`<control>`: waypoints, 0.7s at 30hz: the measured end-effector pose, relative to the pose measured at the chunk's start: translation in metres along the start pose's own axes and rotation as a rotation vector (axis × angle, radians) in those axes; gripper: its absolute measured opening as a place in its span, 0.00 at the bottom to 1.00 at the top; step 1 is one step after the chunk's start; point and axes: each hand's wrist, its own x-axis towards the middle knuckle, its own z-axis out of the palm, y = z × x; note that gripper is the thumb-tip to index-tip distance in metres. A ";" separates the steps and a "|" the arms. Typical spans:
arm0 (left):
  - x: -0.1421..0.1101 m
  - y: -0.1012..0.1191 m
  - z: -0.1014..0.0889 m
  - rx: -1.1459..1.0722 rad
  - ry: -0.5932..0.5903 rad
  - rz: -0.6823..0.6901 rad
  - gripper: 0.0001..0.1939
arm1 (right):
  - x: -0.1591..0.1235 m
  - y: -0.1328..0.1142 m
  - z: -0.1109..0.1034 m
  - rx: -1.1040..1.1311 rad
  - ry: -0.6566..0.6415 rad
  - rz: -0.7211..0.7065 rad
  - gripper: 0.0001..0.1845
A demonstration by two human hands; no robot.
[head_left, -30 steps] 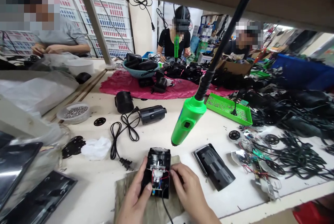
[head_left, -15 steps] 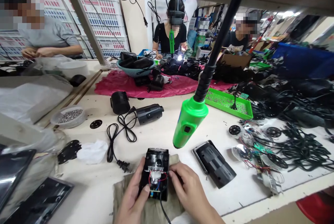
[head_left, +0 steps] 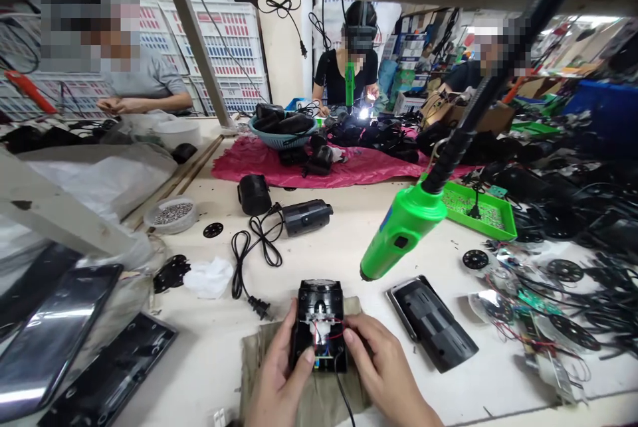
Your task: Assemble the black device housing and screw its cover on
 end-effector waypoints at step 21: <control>-0.002 -0.008 0.008 -0.156 -0.119 -0.031 0.39 | 0.000 0.007 -0.003 0.028 0.111 -0.048 0.11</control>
